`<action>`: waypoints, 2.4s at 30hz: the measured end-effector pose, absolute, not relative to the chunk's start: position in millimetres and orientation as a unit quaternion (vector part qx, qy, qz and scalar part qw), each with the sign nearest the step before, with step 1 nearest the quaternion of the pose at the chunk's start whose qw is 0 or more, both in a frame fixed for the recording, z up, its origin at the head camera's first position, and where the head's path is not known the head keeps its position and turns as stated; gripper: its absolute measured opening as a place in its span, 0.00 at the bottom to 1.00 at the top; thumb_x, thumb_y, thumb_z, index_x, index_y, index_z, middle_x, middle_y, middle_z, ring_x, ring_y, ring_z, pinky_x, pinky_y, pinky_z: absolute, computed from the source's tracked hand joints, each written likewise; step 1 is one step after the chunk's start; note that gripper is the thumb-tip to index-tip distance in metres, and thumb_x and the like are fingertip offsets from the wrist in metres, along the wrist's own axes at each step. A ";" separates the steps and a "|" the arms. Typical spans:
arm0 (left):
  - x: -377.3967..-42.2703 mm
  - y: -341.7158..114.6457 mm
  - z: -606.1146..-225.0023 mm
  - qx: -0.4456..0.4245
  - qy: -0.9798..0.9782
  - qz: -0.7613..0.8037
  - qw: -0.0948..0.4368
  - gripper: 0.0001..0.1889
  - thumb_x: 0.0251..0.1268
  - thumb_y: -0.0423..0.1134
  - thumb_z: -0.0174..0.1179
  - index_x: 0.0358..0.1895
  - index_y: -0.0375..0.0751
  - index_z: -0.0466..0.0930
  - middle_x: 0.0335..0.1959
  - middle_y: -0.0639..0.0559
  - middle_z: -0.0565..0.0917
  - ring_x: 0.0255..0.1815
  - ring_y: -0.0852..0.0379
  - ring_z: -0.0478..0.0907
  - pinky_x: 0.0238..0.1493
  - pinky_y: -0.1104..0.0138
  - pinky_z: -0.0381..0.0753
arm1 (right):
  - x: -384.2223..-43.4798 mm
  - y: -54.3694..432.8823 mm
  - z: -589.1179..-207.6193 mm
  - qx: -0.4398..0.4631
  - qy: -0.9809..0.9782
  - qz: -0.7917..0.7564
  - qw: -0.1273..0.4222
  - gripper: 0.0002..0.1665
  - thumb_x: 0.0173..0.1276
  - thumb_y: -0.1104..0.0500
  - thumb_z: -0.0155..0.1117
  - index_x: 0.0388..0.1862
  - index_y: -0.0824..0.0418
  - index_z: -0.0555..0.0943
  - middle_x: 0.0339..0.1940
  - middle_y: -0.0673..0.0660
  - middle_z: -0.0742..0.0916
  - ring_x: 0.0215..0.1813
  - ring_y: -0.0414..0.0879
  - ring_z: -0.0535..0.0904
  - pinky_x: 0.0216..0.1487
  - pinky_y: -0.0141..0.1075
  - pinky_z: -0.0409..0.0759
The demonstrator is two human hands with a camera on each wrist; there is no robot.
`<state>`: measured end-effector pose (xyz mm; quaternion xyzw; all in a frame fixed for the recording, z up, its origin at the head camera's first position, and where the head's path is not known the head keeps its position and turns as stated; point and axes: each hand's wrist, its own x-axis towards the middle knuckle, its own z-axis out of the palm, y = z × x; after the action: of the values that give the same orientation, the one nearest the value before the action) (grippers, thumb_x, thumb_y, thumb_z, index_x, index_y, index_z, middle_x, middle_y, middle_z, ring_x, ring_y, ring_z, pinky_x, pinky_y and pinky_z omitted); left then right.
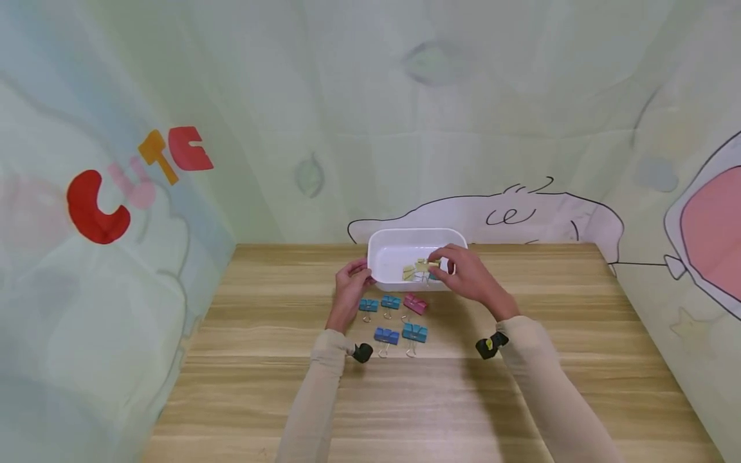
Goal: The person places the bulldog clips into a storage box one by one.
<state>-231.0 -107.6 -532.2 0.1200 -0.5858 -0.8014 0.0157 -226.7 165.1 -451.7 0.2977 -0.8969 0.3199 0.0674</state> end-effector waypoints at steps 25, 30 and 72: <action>-229.9 -107.9 -529.8 0.119 -0.593 -0.796 0.020 0.17 0.70 0.21 0.56 0.60 0.21 0.75 0.51 0.33 0.78 0.39 0.51 0.79 0.38 0.71 0.85 | -242.8 112.4 -428.9 0.280 -0.893 0.344 0.077 0.31 0.74 0.49 0.69 0.71 0.58 0.77 0.66 0.64 0.78 0.38 0.52 0.79 0.39 0.41 0.81; -230.2 -107.6 -529.5 0.117 -0.590 -0.799 0.019 0.18 0.71 0.21 0.55 0.61 0.20 0.75 0.53 0.31 0.77 0.42 0.47 0.79 0.40 0.71 0.85 | -240.6 116.8 -422.6 0.276 -0.894 0.344 0.081 0.33 0.73 0.46 0.69 0.72 0.56 0.76 0.67 0.62 0.77 0.39 0.51 0.78 0.38 0.39 0.81; -229.9 -107.9 -532.0 0.125 -0.587 -0.800 0.009 0.18 0.74 0.22 0.55 0.64 0.22 0.74 0.58 0.28 0.75 0.48 0.43 0.78 0.42 0.71 0.84 | -185.1 146.9 -492.8 0.260 -0.887 0.381 0.029 0.28 0.68 0.57 0.75 0.65 0.64 0.80 0.56 0.63 0.83 0.35 0.50 0.77 0.34 0.35 0.75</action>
<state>-229.9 -107.9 -532.0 0.1249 -0.5875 -0.7995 0.0091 -185.1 146.9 -492.8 0.2603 -0.8868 0.3807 0.0288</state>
